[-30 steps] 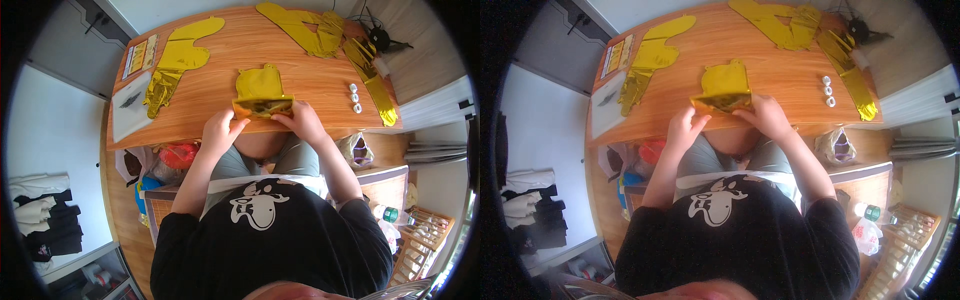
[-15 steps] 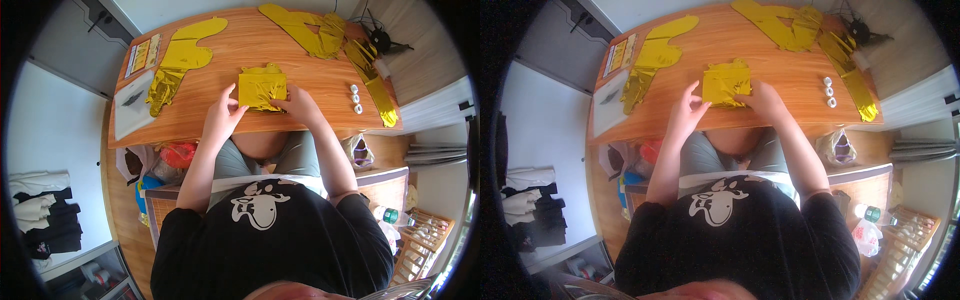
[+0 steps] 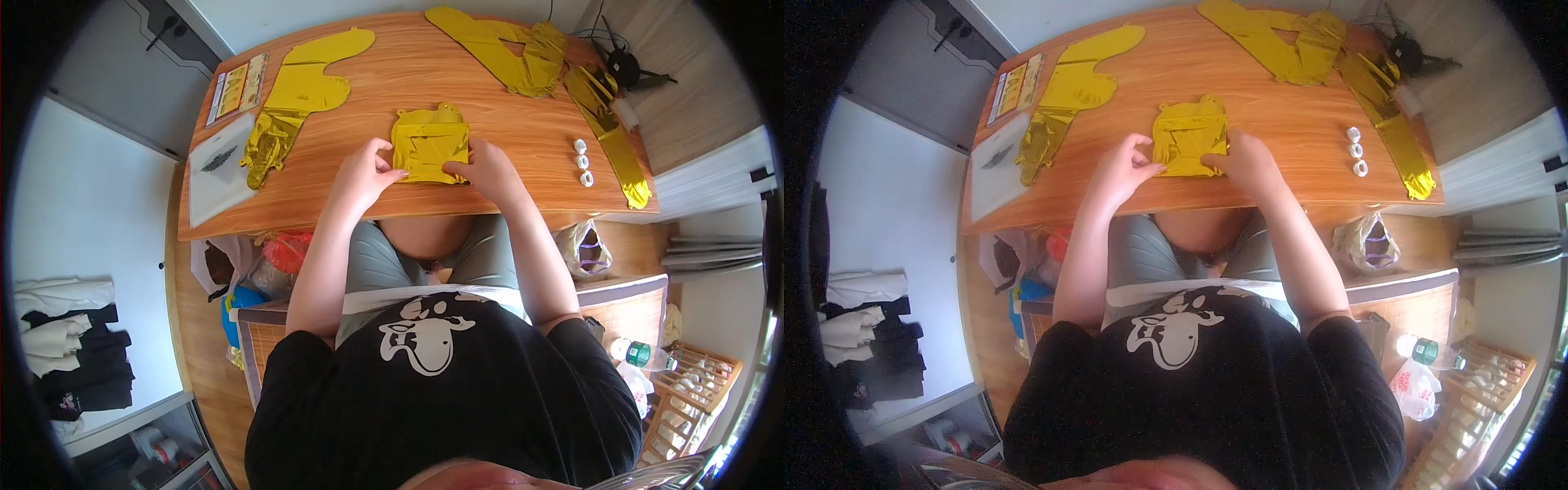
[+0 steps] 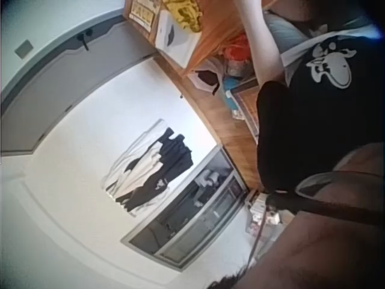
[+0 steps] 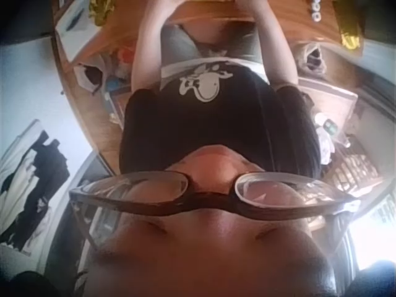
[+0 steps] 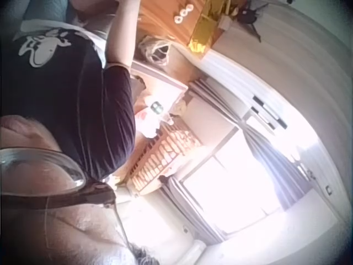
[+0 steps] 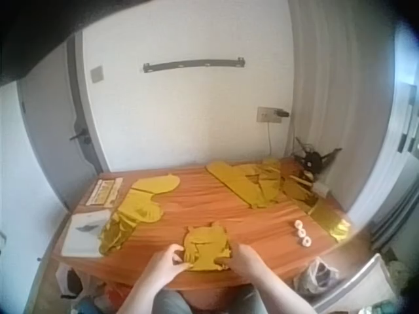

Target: Folding a gold foil balloon and placing it into a plastic packaging sleeve with an instruction card.

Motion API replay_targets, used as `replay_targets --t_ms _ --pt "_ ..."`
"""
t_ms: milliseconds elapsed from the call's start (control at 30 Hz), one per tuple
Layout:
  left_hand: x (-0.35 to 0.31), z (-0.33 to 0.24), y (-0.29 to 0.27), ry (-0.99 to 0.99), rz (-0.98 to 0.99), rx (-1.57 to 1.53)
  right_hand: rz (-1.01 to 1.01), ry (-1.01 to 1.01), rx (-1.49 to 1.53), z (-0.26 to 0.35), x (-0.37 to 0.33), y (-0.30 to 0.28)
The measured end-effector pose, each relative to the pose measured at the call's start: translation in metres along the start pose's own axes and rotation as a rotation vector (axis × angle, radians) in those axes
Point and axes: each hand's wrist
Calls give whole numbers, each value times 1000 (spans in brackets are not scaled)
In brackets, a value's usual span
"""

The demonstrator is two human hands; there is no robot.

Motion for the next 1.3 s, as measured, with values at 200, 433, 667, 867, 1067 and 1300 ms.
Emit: replay_targets --t_ms 200,433,667,867,1067,1300 --pt "6 -11 1 107 -62 75 22 48 -65 0 5 -1" --pt "52 0 10 518 272 677 21 16 -95 -1 4 0" --pt "53 7 19 510 263 732 -94 19 96 -6 -3 3" --pt "53 13 19 519 231 799 -137 -77 207 -10 -35 12" --pt "56 12 20 535 238 822 -224 -131 187 -15 -41 21" --pt "54 12 22 535 209 824 -248 -91 140 -18 -45 24"
Point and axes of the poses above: each hand's wrist, its own x-axis towards the middle knuckle, its own y-axis out of the palm, z = x × y, and after that the axes turned 14 degrees about z, right-handed
